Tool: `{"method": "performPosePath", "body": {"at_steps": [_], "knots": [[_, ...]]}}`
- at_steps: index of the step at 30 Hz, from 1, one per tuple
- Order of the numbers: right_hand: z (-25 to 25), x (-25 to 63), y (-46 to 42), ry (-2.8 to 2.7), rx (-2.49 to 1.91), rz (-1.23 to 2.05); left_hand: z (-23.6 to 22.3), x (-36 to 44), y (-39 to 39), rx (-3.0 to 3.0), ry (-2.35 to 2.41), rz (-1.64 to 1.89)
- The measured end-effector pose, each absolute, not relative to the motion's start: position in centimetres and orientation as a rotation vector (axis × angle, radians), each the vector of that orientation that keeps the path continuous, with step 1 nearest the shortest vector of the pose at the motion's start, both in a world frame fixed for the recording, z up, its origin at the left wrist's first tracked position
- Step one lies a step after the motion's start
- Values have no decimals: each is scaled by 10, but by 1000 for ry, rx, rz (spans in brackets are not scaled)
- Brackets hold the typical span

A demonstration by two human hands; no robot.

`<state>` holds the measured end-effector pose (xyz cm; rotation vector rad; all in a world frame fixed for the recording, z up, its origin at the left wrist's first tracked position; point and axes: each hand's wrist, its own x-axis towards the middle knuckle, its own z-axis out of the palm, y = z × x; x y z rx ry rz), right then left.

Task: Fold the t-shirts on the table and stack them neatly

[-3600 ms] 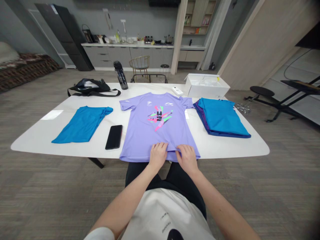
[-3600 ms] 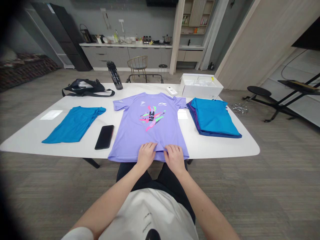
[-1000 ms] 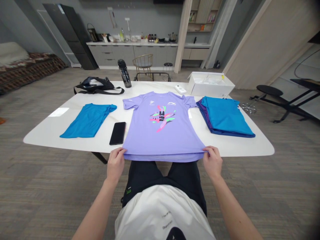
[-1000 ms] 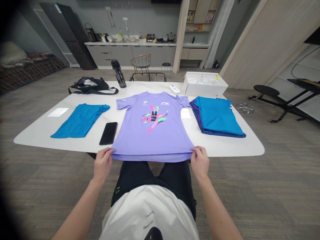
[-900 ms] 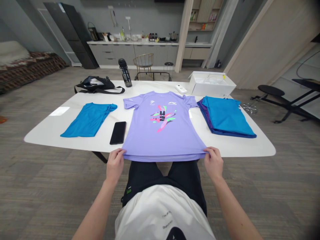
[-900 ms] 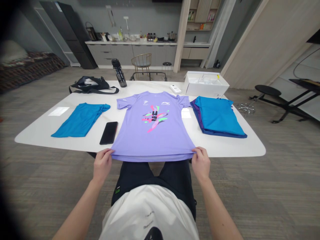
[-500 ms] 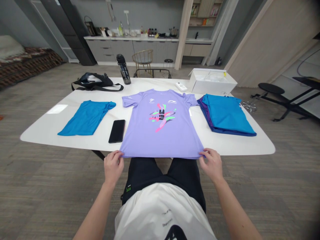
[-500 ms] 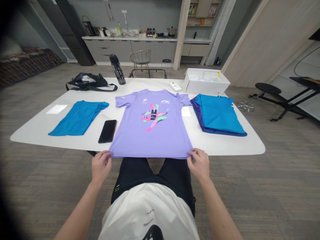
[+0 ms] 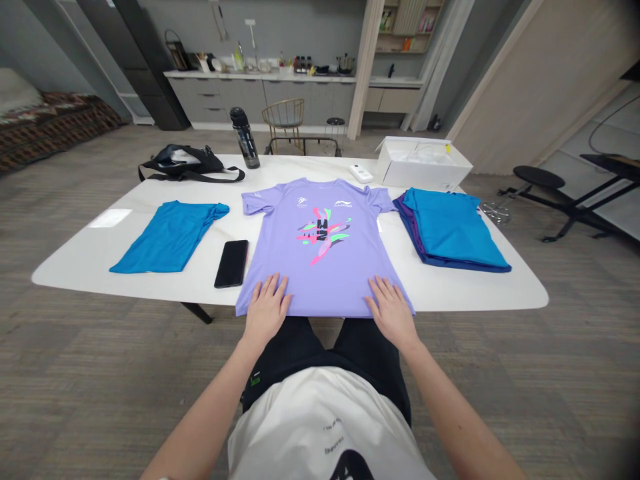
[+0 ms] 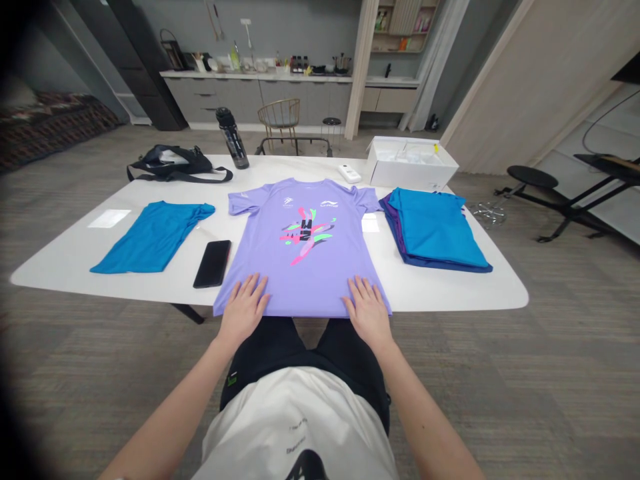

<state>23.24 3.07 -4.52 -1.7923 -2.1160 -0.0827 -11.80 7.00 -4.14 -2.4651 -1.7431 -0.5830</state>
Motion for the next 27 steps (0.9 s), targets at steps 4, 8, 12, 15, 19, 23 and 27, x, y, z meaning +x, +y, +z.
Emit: {"method": "performPosePath", "body": {"at_steps": [4, 8, 12, 15, 19, 23, 27], "knots": [[-48, 239, 20, -2128, -1822, -120, -43, -123, 62, -2479, -1749, -570], [-45, 237, 17, -2092, -1816, -150, -35, -118, 53, -2490, -1686, -655], [-47, 232, 15, -2079, -1828, -158, -35, -110, 47, -2464, -1724, -549], [-53, 231, 8, -2079, -1872, -169, -38, -110, 45, -2440, -1780, -443], [-56, 233, -2, -2071, -1877, -167, -37, -111, 41, -2438, -1795, -436], [-51, 233, -3, -2060, -1843, -135, -30, -108, 38, -2499, -1726, -513], [-42, 228, 9, -2044, -1829, -132, -28, -100, 41, -2529, -1667, -557]]}}
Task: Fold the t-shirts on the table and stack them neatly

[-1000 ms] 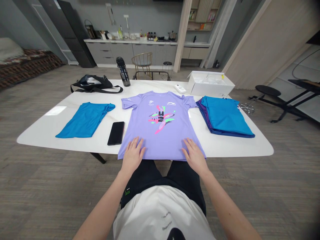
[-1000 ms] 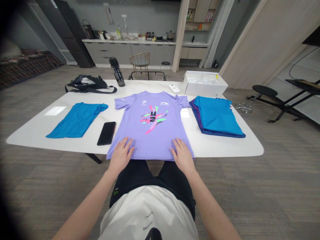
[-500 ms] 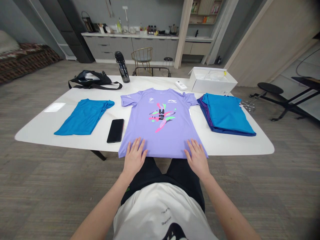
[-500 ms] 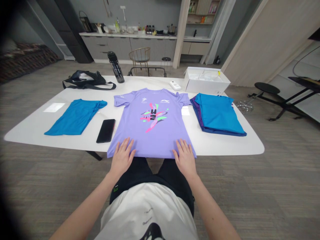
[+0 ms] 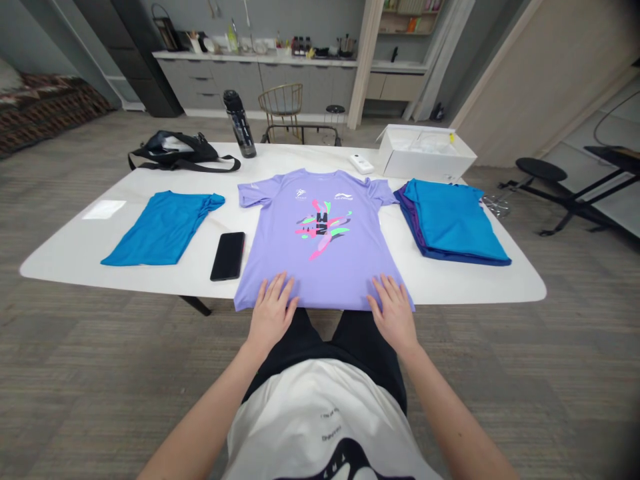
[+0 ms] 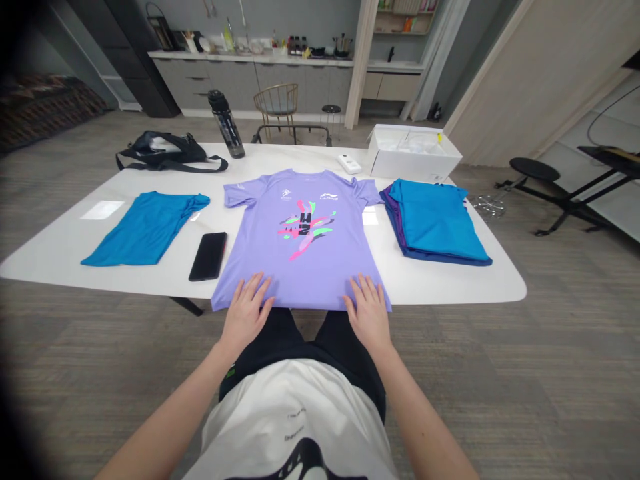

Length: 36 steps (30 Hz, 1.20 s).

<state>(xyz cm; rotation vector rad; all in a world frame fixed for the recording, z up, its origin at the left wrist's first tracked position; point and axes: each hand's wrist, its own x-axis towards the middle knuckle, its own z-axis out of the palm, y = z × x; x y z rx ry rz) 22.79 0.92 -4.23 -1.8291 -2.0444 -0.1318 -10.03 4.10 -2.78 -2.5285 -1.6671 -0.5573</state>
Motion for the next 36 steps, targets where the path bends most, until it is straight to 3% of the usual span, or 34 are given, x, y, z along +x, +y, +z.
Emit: {"method": "performPosePath", "body": {"at_steps": [11, 19, 26, 36], "knots": [[-48, 234, 3, -2129, -1913, -140, -37, -109, 38, -2512, -1788, -373], [-39, 256, 8, -2029, -1775, -62, -16, -130, 41, -2564, -1777, -657], [-5, 258, 143, -1879, -1656, 41, 8, -121, 189, -2578, -1729, -714], [-6, 329, 388, -1833, -2009, 176, -20, -154, 441, -2389, -2157, -379]]}}
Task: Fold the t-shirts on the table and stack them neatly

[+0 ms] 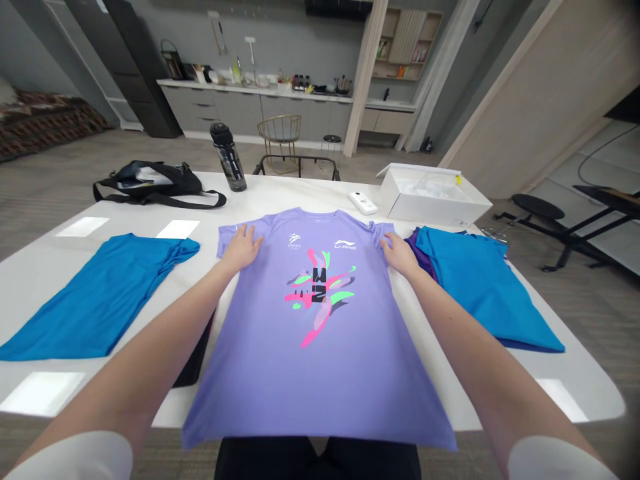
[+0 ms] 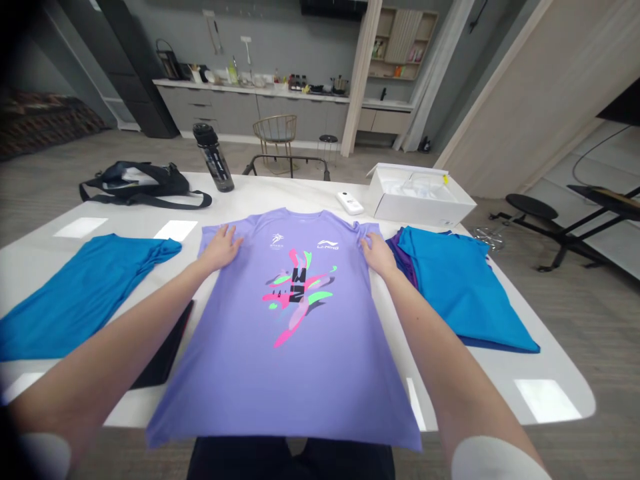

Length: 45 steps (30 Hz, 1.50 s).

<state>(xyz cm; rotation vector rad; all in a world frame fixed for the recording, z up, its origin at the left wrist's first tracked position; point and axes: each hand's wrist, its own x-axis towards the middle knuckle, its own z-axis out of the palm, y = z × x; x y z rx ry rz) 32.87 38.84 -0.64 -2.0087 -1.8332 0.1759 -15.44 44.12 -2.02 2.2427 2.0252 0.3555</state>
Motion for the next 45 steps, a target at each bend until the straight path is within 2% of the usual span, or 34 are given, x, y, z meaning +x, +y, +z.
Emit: {"method": "performPosePath", "body": {"at_steps": [8, 15, 23, 29, 37, 41, 45], "knots": [[-44, 338, 468, -1993, -2006, 385, -47, -173, 525, 2177, 1872, 98], [-56, 349, 492, -1921, -2240, 308, -54, -193, 551, 2168, 1985, 58], [-49, 345, 509, -1774, -2461, 299, -48, -196, 543, 2068, 2144, 120], [-48, 332, 520, -1944, -2288, 156, -44, -165, 547, 2297, 1977, 159], [-55, 336, 545, -1949, -2340, 355, -57, -148, 584, 2187, 1972, 73], [-57, 337, 542, -1936, -2334, 275, -55, -148, 584, 2190, 1973, 127], [-58, 339, 528, -1817, -2273, 79, -42, -129, 559, 2375, 2010, 345]]}}
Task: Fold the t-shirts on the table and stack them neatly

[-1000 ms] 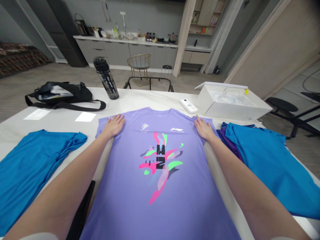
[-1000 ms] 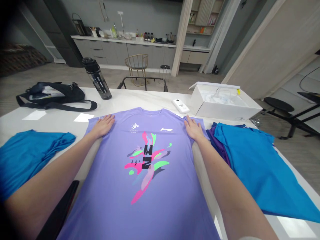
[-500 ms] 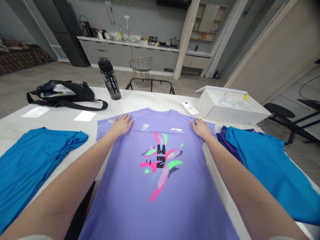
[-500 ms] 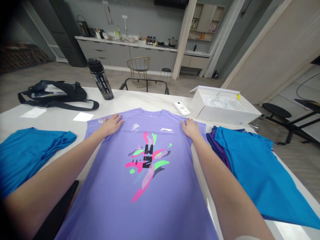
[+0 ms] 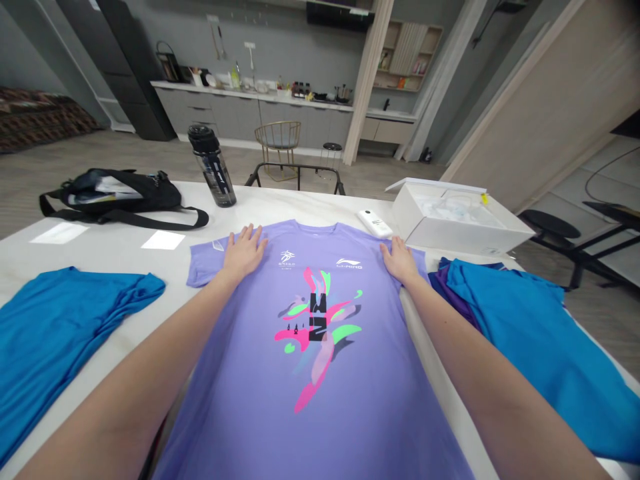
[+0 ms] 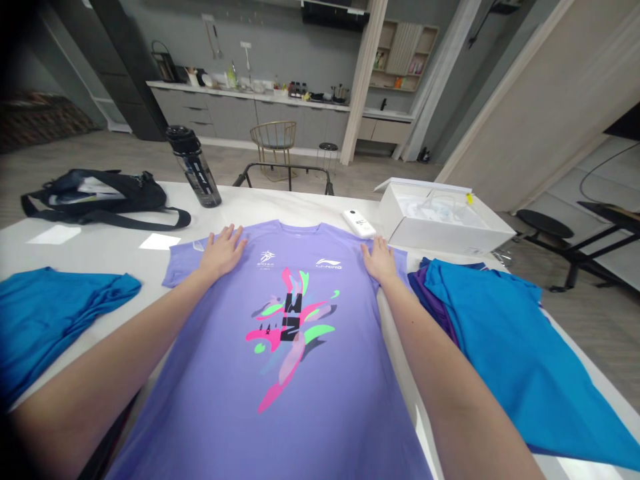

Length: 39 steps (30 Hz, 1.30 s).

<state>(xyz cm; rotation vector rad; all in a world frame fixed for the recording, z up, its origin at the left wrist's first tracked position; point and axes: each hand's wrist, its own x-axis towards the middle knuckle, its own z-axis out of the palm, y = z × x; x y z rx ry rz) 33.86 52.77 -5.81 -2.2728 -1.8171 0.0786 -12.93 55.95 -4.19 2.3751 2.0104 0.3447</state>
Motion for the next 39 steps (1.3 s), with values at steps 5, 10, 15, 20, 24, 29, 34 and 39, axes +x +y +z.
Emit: {"method": "performPosePath", "body": {"at_steps": [5, 10, 15, 20, 24, 29, 34, 39], "knots": [[-65, 347, 503, -1875, -2360, 141, -39, -92, 517, 2434, 1927, 329], [-64, 350, 496, -1928, -2376, 153, -36, -72, 491, 2486, 1846, 331], [-51, 352, 504, -1997, -2361, 266, -19, 6, 406, 2726, 1444, 521], [-47, 356, 512, -1975, -2350, 359, -24, 94, 274, 2681, 871, 412], [-50, 363, 518, -1931, -2310, 444, -20, 108, 212, 2638, 632, 322], [-52, 371, 520, -1974, -2251, 445, -12, 100, 190, 2614, 461, 227], [-41, 377, 520, -2009, -2173, 368, -22, 103, 180, 2771, 441, 312], [-30, 384, 521, -1911, -2232, 169, -43, 125, 161, 2967, 440, 620]]}}
